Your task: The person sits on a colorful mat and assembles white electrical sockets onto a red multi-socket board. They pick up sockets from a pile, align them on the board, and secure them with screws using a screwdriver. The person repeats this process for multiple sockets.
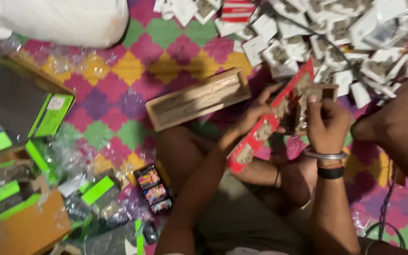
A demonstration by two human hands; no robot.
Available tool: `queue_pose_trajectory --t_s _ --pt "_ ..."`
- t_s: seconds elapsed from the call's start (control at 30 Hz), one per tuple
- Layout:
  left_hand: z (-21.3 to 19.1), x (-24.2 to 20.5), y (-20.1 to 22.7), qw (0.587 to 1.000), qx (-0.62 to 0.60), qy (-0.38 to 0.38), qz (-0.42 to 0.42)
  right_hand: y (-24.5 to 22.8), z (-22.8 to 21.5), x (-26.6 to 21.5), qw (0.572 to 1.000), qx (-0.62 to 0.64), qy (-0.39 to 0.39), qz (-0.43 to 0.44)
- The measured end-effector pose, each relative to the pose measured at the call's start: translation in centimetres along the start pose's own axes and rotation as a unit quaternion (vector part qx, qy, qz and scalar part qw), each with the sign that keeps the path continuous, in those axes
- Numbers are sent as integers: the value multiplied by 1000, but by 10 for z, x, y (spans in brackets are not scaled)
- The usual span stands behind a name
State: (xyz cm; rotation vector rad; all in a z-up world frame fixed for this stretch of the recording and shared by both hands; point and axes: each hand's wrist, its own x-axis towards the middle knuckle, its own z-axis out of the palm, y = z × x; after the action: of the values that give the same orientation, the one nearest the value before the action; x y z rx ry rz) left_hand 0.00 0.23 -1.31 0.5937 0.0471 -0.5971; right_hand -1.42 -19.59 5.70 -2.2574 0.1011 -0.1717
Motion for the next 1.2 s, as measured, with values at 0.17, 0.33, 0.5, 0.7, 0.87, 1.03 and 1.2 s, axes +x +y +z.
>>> queue_pose_trajectory --t_s 0.17,0.33,0.5,0.7,0.87,1.03,1.2 --pt "-18 4 2 947 -320 -6 16 2 18 -9 973 114 -118 162" --pt "-29 8 14 949 -297 -81 72 5 40 -19 820 436 -292 229" --pt "-44 10 9 978 -197 -70 -5 19 39 -19 883 360 -266 142" --pt "-30 10 -3 996 -78 -26 15 32 26 -19 931 313 -159 102" --pt "-4 -26 16 997 13 -77 26 20 19 -2 939 304 -122 105" --pt "3 -44 17 980 138 -120 78 17 23 -7 891 427 -96 124" --pt "16 -48 15 992 37 -120 27 15 28 -3 935 340 -79 67"
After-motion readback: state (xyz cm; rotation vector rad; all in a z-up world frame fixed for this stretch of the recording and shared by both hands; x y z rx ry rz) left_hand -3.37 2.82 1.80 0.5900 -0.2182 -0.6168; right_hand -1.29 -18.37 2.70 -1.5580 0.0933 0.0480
